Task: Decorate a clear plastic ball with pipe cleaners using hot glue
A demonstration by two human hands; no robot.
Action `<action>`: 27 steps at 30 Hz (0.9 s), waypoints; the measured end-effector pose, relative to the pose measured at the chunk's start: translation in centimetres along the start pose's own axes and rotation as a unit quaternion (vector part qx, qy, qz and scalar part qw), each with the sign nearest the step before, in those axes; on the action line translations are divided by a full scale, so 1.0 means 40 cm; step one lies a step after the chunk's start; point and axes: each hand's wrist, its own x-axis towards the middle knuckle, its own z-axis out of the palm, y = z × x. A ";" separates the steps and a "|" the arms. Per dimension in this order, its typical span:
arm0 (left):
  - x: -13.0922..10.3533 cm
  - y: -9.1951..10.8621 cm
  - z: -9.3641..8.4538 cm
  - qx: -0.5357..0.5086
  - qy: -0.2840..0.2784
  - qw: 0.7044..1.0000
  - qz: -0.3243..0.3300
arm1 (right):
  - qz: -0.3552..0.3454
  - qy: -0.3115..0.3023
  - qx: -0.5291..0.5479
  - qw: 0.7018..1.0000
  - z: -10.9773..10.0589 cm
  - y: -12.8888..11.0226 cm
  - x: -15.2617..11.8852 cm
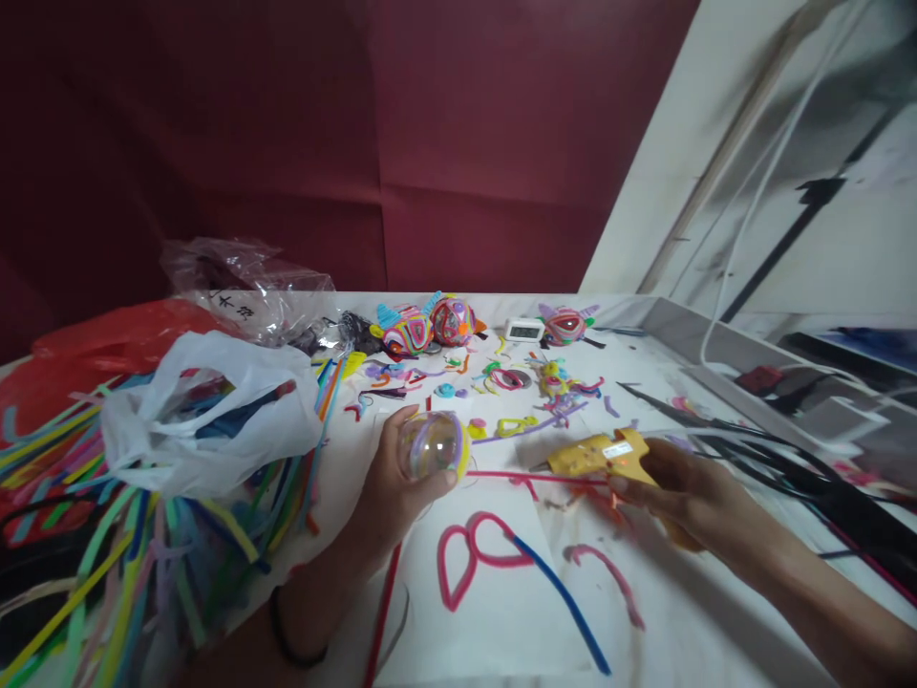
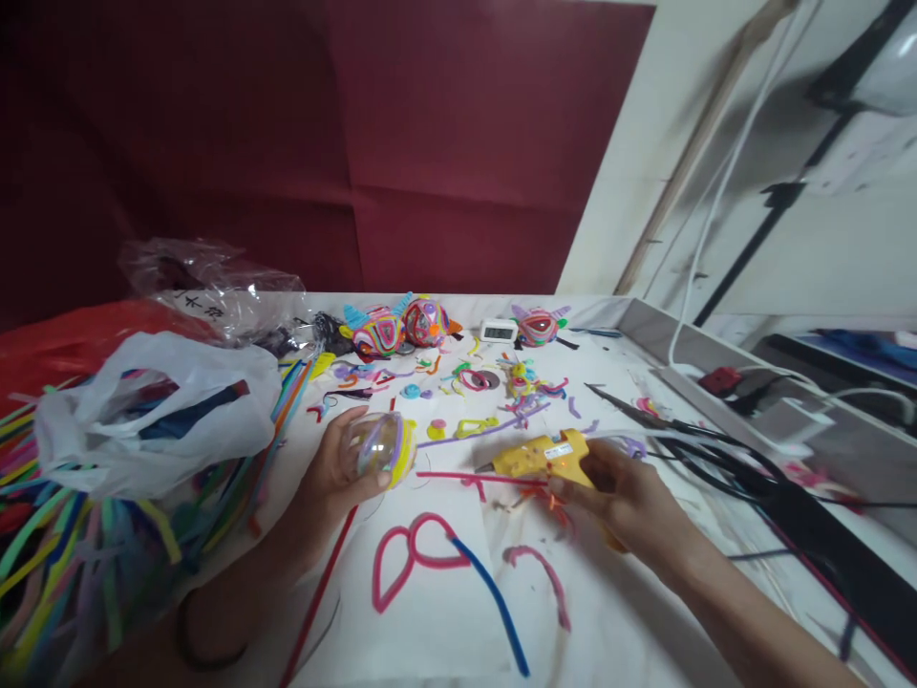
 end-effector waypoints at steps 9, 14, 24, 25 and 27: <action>0.024 -0.005 -0.002 0.062 0.037 0.997 0.027 | -0.026 0.094 -0.020 0.995 -0.102 -0.112 -0.001; 0.024 -0.010 -0.002 0.073 0.033 0.996 0.031 | -0.007 0.081 -0.150 0.985 -0.132 -0.008 0.052; 0.028 -0.028 -0.005 0.087 0.036 0.994 0.047 | -0.010 0.008 -0.202 0.979 -0.135 0.094 0.167; 0.028 -0.031 -0.006 0.092 0.039 0.994 0.050 | -0.015 0.001 -0.207 0.978 -0.132 0.097 0.172; 0.029 -0.036 -0.006 0.100 0.042 0.993 0.055 | -0.024 -0.011 -0.216 0.976 -0.126 0.100 0.177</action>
